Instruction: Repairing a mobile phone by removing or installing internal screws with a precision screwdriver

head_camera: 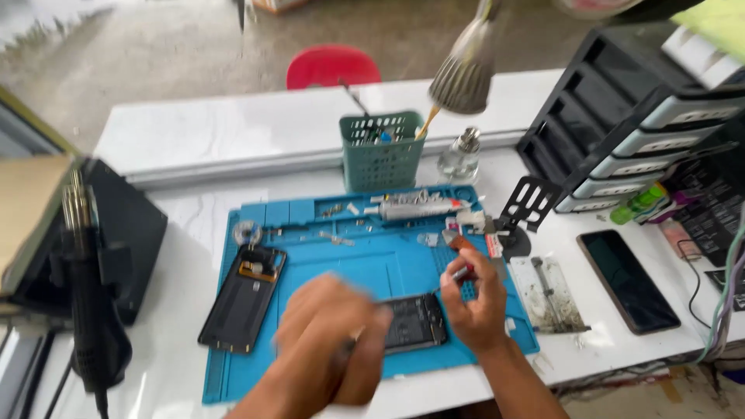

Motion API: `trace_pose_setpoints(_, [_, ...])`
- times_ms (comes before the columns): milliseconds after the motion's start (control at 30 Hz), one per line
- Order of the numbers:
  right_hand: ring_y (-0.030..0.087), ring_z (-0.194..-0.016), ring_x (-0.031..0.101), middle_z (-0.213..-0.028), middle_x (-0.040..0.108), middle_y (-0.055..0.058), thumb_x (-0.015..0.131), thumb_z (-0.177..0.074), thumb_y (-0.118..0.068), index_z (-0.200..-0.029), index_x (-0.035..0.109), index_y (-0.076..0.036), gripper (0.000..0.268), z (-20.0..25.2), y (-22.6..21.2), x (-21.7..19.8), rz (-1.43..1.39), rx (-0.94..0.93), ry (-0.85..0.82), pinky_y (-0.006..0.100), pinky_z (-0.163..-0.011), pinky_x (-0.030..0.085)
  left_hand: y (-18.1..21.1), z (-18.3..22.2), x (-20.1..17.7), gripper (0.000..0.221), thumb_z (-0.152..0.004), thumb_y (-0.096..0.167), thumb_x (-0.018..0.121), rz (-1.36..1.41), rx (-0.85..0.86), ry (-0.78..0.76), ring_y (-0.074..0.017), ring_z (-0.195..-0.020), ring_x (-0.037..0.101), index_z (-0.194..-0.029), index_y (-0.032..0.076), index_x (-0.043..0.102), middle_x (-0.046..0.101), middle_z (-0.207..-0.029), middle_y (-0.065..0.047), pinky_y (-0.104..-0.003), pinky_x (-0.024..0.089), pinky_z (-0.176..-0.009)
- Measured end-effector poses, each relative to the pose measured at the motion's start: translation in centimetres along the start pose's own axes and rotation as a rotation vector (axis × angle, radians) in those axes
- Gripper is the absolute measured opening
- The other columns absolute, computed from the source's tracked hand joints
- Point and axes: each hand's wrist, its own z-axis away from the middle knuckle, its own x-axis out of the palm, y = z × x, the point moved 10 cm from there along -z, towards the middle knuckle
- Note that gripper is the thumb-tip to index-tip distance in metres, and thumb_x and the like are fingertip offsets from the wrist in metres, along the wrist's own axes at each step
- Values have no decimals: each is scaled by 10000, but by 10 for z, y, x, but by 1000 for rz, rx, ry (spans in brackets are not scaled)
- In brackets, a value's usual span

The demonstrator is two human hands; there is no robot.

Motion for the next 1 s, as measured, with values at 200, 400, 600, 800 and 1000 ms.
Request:
trace_pose_setpoints(200, [268, -820, 680, -958, 644, 155, 671, -969, 10, -1324, 565, 83, 378, 2, 4, -11, -22, -25, 99, 359, -738, 605, -40, -23, 51, 155, -936, 37, 590, 848, -186, 473, -161, -476, 505, -1064, 61, 675, 604, -694, -21, -296, 446, -413])
trace_pose_setpoints(400, [328, -830, 765, -968, 674, 217, 634, -950, 63, -1313, 534, 141, 384, -1, 3, -9, -131, 15, 92, 419, -768, 646, -41, -8, 121, 210, -928, 49, 622, 669, -227, 118, -201, -532, 623, -1136, 64, 647, 651, -807, -43, -342, 489, -454])
trace_pose_setpoints(600, [296, -884, 706, -990, 605, 195, 692, -950, 55, -1332, 523, 127, 424, -3, 5, -8, -82, 3, 85, 411, -818, 607, -36, 1, 151, 177, -874, 127, 713, 475, -168, -29, -246, -707, 654, -1041, 74, 688, 627, -839, -56, -358, 516, -555])
trace_pose_setpoints(800, [331, -899, 724, -985, 613, 226, 674, -961, 47, -1322, 517, 149, 407, -2, 5, -11, -132, 10, 54, 437, -854, 616, -34, 7, 159, 165, -876, 177, 722, 437, -132, -78, -239, -779, 636, -1008, 83, 690, 620, -864, -65, -344, 520, -628])
trace_pose_setpoints(1000, [293, -883, 673, -962, 556, 189, 703, -956, 70, -1287, 547, 159, 376, -6, 0, -13, -47, -26, 84, 412, -833, 599, -31, 6, 159, 170, -882, 198, 720, 426, -115, -100, -240, -834, 630, -1003, 80, 705, 632, -877, -72, -351, 520, -681])
